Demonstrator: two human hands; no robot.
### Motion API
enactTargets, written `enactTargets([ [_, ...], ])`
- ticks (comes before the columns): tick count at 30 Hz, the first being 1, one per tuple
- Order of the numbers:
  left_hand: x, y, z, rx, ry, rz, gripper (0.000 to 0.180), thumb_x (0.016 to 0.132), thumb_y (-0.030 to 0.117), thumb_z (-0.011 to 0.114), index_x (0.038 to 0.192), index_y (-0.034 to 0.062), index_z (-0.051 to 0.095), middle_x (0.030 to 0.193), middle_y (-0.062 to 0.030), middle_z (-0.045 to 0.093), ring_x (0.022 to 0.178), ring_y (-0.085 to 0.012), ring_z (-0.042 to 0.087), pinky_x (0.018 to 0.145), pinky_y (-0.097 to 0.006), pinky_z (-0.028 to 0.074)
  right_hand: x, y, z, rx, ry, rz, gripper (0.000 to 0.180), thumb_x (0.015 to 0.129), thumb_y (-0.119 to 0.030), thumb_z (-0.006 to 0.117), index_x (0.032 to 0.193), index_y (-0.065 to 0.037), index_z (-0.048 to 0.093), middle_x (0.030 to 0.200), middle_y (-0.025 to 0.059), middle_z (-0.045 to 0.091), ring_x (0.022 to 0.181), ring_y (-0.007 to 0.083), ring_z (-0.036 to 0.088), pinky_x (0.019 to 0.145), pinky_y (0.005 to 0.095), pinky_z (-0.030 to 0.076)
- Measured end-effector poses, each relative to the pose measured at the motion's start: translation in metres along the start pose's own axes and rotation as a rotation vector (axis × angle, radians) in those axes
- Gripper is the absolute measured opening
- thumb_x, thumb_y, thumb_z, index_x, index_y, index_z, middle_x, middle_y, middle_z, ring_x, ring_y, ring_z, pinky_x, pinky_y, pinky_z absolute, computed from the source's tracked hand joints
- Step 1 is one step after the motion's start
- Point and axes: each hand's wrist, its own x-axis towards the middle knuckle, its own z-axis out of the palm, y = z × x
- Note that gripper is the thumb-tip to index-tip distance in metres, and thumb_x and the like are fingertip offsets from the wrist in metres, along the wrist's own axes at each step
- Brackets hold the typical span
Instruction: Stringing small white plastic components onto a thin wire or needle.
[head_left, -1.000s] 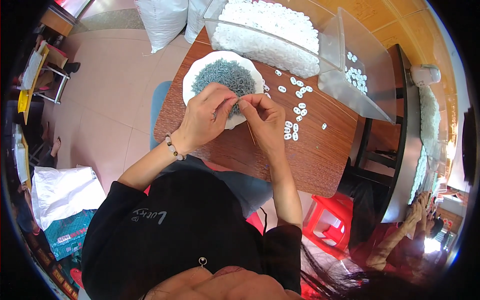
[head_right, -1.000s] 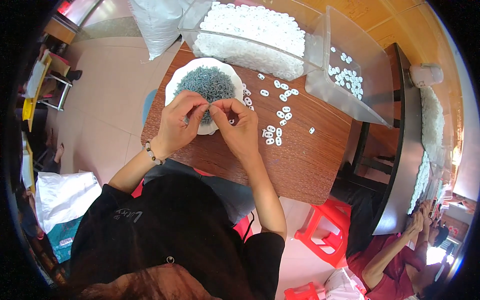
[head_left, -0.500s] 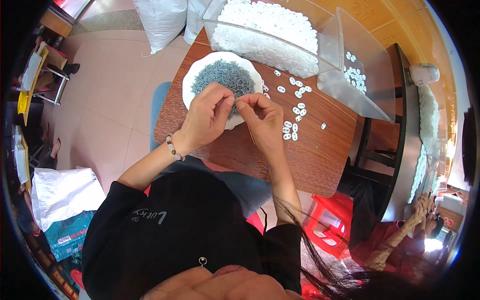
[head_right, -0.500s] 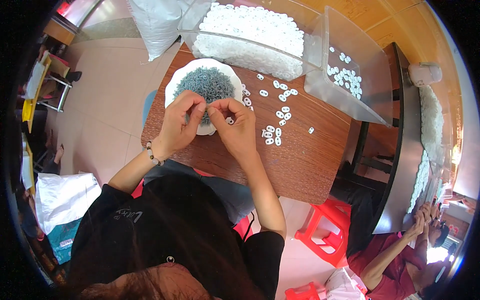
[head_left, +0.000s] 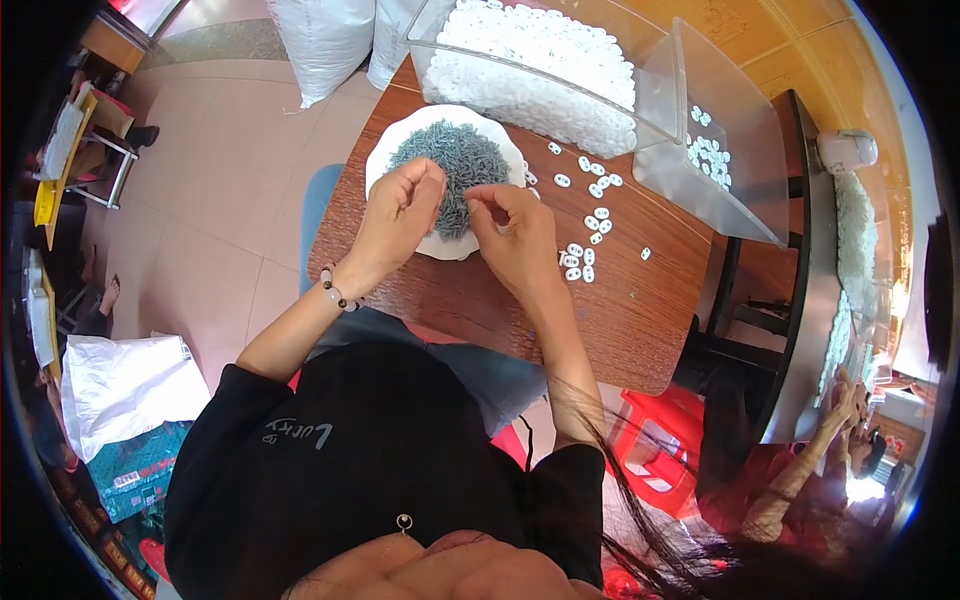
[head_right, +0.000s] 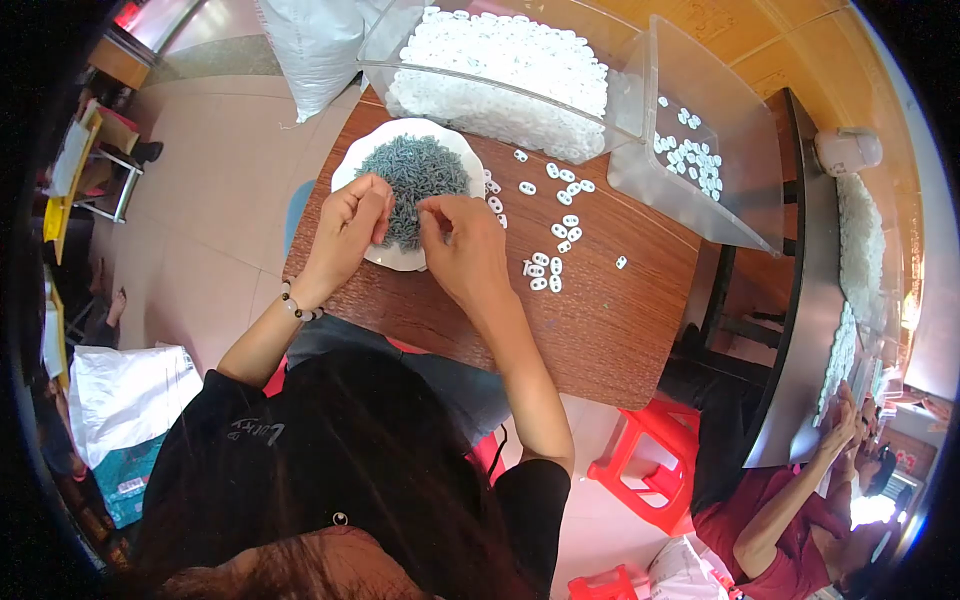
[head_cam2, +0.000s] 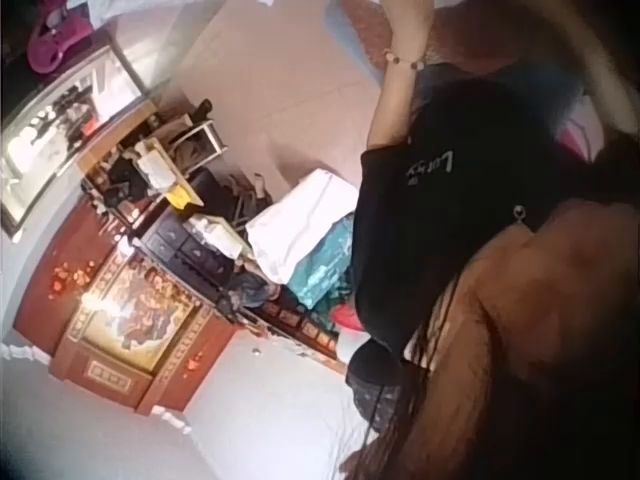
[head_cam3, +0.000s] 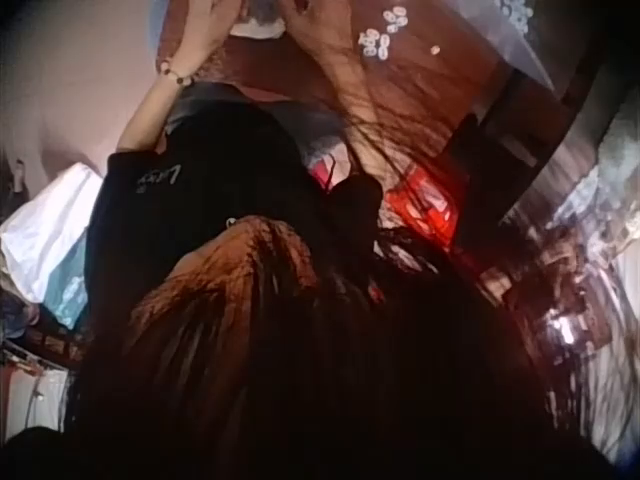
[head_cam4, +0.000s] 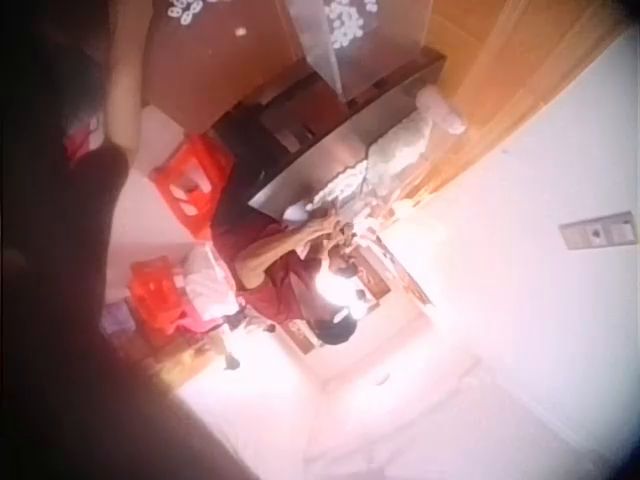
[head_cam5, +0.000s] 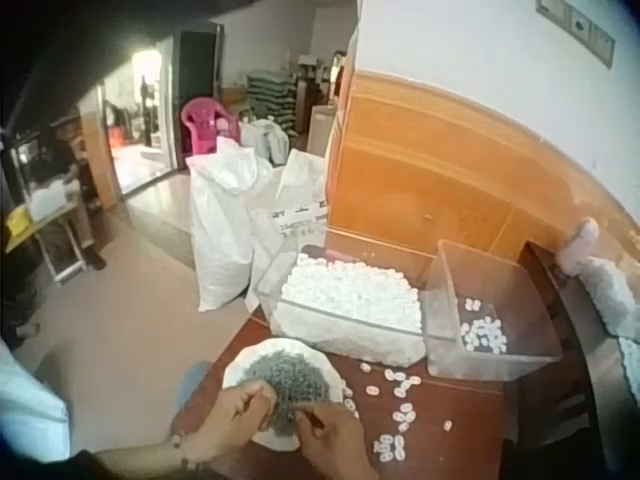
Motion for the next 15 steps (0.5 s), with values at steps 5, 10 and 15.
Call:
enactTargets([
  [5, -0.009, 0.003, 0.003, -0.134, -0.183, -0.117, 0.027, 0.097, 0.016, 0.04, 0.074, 0.0053, 0.047, 0.063, 0.0038, 0.043, 0.053, -0.0028, 0.041, 0.049, -0.02, 0.033, -0.005, -0.002, -0.008, -0.014, 0.055, -0.002, 0.014, 0.082, -0.008, 0.066, 0.094, -0.001, 0.069, 0.074, 0.0083, 0.064, 0.063, 0.0141, 0.058, 0.061, 0.0253, 0.046],
  [10, -0.017, 0.006, 0.015, -0.037, -0.288, -0.156, 0.03, 0.099, 0.02, 0.041, 0.073, 0.0056, 0.049, 0.059, 0.0032, 0.045, 0.054, -0.0034, 0.042, 0.05, -0.021, 0.033, -0.032, -0.023, -0.022, 0.223, 0.033, 0.13, 0.013, 0.081, -0.005, 0.067, 0.094, -0.002, 0.069, 0.077, 0.007, 0.064, 0.067, 0.0131, 0.058, 0.061, 0.0242, 0.045],
  [15, -0.024, -0.002, 0.035, 0.069, -0.33, -0.113, 0.027, 0.097, 0.017, 0.047, 0.074, 0.0023, 0.053, 0.059, 0.0023, 0.048, 0.051, -0.0034, 0.043, 0.046, -0.022, 0.032, -0.058, -0.02, -0.039, 0.076, 0.121, -0.002, 0.013, 0.079, -0.003, 0.069, 0.092, -0.002, 0.069, 0.075, 0.0061, 0.063, 0.069, 0.0143, 0.058, 0.062, 0.0238, 0.045],
])
